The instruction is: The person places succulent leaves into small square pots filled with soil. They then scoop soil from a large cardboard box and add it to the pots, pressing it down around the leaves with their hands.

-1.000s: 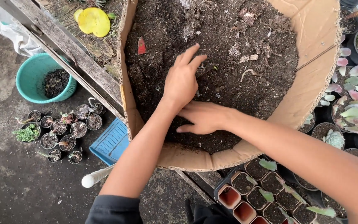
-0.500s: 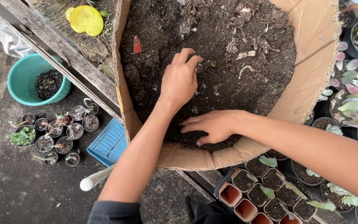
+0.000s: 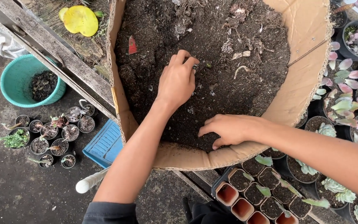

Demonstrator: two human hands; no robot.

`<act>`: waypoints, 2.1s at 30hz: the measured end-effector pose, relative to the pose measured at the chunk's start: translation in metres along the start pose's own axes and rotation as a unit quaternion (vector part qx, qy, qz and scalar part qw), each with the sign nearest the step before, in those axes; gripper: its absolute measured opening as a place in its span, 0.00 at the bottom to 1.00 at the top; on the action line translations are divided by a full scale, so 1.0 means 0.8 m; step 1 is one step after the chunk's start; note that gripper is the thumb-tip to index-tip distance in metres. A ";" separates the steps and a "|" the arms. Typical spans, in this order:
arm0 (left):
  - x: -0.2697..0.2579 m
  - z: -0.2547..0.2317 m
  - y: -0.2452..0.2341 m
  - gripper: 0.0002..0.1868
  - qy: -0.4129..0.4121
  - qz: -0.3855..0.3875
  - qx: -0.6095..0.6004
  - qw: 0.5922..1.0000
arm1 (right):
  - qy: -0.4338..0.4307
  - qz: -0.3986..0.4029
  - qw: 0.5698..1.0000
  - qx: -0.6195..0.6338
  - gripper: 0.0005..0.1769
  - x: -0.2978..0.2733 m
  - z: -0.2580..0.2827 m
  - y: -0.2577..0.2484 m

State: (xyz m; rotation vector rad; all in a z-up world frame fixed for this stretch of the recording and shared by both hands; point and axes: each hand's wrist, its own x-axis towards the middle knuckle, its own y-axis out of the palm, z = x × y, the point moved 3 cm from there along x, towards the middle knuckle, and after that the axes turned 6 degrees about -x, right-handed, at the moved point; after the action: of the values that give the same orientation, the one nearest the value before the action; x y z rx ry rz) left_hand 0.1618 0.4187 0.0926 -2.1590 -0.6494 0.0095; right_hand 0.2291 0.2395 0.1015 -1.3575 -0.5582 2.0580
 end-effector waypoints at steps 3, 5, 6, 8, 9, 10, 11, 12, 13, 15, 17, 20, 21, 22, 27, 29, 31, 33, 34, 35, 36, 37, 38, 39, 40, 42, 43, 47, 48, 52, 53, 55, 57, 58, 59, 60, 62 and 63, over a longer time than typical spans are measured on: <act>0.001 0.001 0.003 0.14 -0.005 0.008 -0.009 1.000 | 0.027 -0.010 0.999 -0.017 0.28 0.001 0.001 0.008; 0.001 0.000 0.004 0.14 0.001 0.008 -0.004 1.000 | 0.061 -0.007 0.998 -0.013 0.25 -0.003 0.009 0.004; 0.002 0.002 0.005 0.14 0.002 0.009 -0.004 1.000 | 0.062 -0.008 0.998 -0.012 0.25 -0.004 0.010 0.003; 0.002 0.004 0.009 0.13 0.000 0.009 -0.007 1.000 | 0.074 -0.011 0.997 -0.025 0.26 -0.006 0.014 0.002; 0.000 -0.001 0.005 0.13 0.001 0.008 -0.007 1.000 | 0.075 -0.012 0.997 -0.026 0.26 -0.009 0.018 -0.004; -0.002 -0.006 0.001 0.12 -0.006 0.009 -0.021 1.000 | 0.070 -0.014 0.997 -0.013 0.25 -0.013 0.022 -0.010; -0.003 -0.012 -0.004 0.12 -0.011 0.009 -0.036 0.999 | 0.066 -0.017 0.998 0.000 0.24 -0.017 0.026 -0.016; -0.005 -0.012 0.002 0.12 -0.009 0.007 -0.036 0.999 | 0.067 -0.019 0.998 -0.001 0.24 -0.017 0.026 -0.015; -0.006 -0.013 0.009 0.12 -0.012 0.023 -0.068 0.997 | 0.064 -0.026 0.998 0.009 0.24 -0.018 0.027 -0.015; -0.009 -0.018 0.014 0.13 -0.014 0.039 -0.100 0.994 | 0.063 -0.036 0.997 0.020 0.24 -0.018 0.022 -0.014; -0.014 -0.027 0.010 0.14 -0.002 0.056 -0.098 0.994 | 0.045 -0.041 0.996 0.065 0.22 -0.014 0.014 -0.015; -0.010 -0.022 0.013 0.15 -0.006 0.047 -0.084 0.995 | 0.024 -0.042 0.990 0.130 0.24 -0.010 0.016 -0.029; -0.009 -0.020 0.016 0.15 -0.007 0.044 -0.085 0.995 | 0.024 -0.040 0.991 0.126 0.24 -0.008 0.019 -0.027; -0.007 -0.018 0.019 0.15 -0.001 0.042 -0.077 0.996 | 0.013 -0.077 0.997 0.003 0.26 -0.006 0.023 -0.028; -0.008 -0.019 0.021 0.15 0.006 0.044 -0.079 0.996 | -0.027 -0.023 0.999 -0.010 0.33 0.002 0.083 -0.058; -0.008 -0.023 0.013 0.16 -0.003 0.047 -0.081 0.996 | -0.044 0.052 0.998 -0.005 0.33 0.023 0.088 -0.045; -0.006 -0.014 0.022 0.15 -0.005 0.046 -0.074 0.996 | -0.049 0.064 0.997 -0.003 0.33 0.025 0.085 -0.049; -0.007 -0.009 0.023 0.15 -0.007 0.044 -0.069 0.997 | -0.053 0.078 0.996 -0.003 0.33 0.026 0.072 -0.039; -0.008 -0.011 0.020 0.15 -0.004 0.051 -0.068 0.996 | -0.063 0.053 0.997 -0.011 0.32 0.025 0.061 -0.031; -0.009 -0.014 0.019 0.15 0.001 0.060 -0.068 0.996 | -0.070 0.027 0.997 -0.017 0.31 0.023 0.048 -0.022; -0.008 -0.013 0.019 0.15 0.002 0.061 -0.070 0.996 | -0.069 0.028 0.997 -0.016 0.31 0.021 0.039 -0.012; -0.007 -0.012 0.020 0.15 -0.002 0.061 -0.070 0.996 | -0.080 0.009 0.997 -0.018 0.29 0.020 0.030 -0.003; -0.006 -0.011 0.021 0.15 -0.005 0.061 -0.070 0.996 | -0.091 -0.009 0.996 -0.020 0.27 0.018 0.022 0.005; -0.006 -0.011 0.021 0.15 -0.003 0.062 -0.071 0.996 | -0.089 -0.009 0.996 -0.019 0.27 0.013 0.015 0.007; -0.006 -0.010 0.021 0.15 -0.001 0.063 -0.062 0.996 | -0.071 -0.001 0.997 -0.018 0.27 0.008 0.008 0.010; -0.007 -0.008 0.022 0.16 -0.003 0.059 -0.056 0.997 | -0.054 0.012 0.998 -0.021 0.27 0.002 -0.005 0.018; -0.006 -0.008 0.023 0.16 -0.003 0.060 -0.056 0.997 | -0.043 0.015 0.999 -0.021 0.27 0.000 -0.010 0.024; -0.006 -0.009 0.020 0.17 -0.006 0.060 -0.057 0.997 | -0.035 0.000 0.999 -0.020 0.26 -0.003 -0.026 0.041; -0.005 -0.009 0.021 0.17 -0.005 0.060 -0.057 0.997 | -0.035 -0.001 0.999 -0.020 0.26 -0.003 -0.025 0.041; -0.006 -0.011 0.019 0.16 -0.002 0.062 -0.054 0.997 | -0.014 -0.021 1.000 -0.018 0.22 -0.005 -0.021 0.040; -0.006 -0.013 0.017 0.16 -0.002 0.062 -0.055 0.997 | 0.001 -0.025 1.000 -0.009 0.21 -0.007 -0.021 0.039; -0.006 -0.013 0.017 0.17 -0.002 0.064 -0.053 0.997 | 0.006 -0.024 1.000 -0.010 0.20 -0.008 -0.021 0.038; -0.007 -0.014 0.015 0.17 -0.003 0.064 -0.051 0.997 | 0.009 -0.023 1.000 -0.012 0.20 -0.011 -0.011 0.029; -0.007 -0.014 0.014 0.17 -0.002 0.063 -0.054 0.997 | 0.030 -0.025 0.999 -0.014 0.17 -0.014 -0.004 0.021; -0.006 -0.015 0.013 0.17 -0.001 0.061 -0.056 0.997 | 0.050 -0.026 0.998 -0.016 0.17 -0.017 0.004 0.012; -0.006 -0.015 0.013 0.17 0.000 0.060 -0.056 0.997 | 0.050 -0.026 0.998 -0.017 0.17 -0.014 0.002 0.013; -0.006 -0.016 0.014 0.17 -0.001 0.060 -0.055 0.997 | 0.086 -0.048 0.994 -0.036 0.19 -0.007 -0.005 0.013; -0.006 -0.016 0.014 0.17 0.002 0.060 -0.055 0.997 | 0.088 -0.050 0.994 -0.037 0.19 -0.011 0.005 0.004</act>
State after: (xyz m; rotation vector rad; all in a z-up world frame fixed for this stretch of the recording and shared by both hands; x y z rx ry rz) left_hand 0.1656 0.4015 0.0908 -2.3004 -0.5289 0.0343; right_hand 0.2271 0.2309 0.1070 -1.5045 -0.6162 1.8331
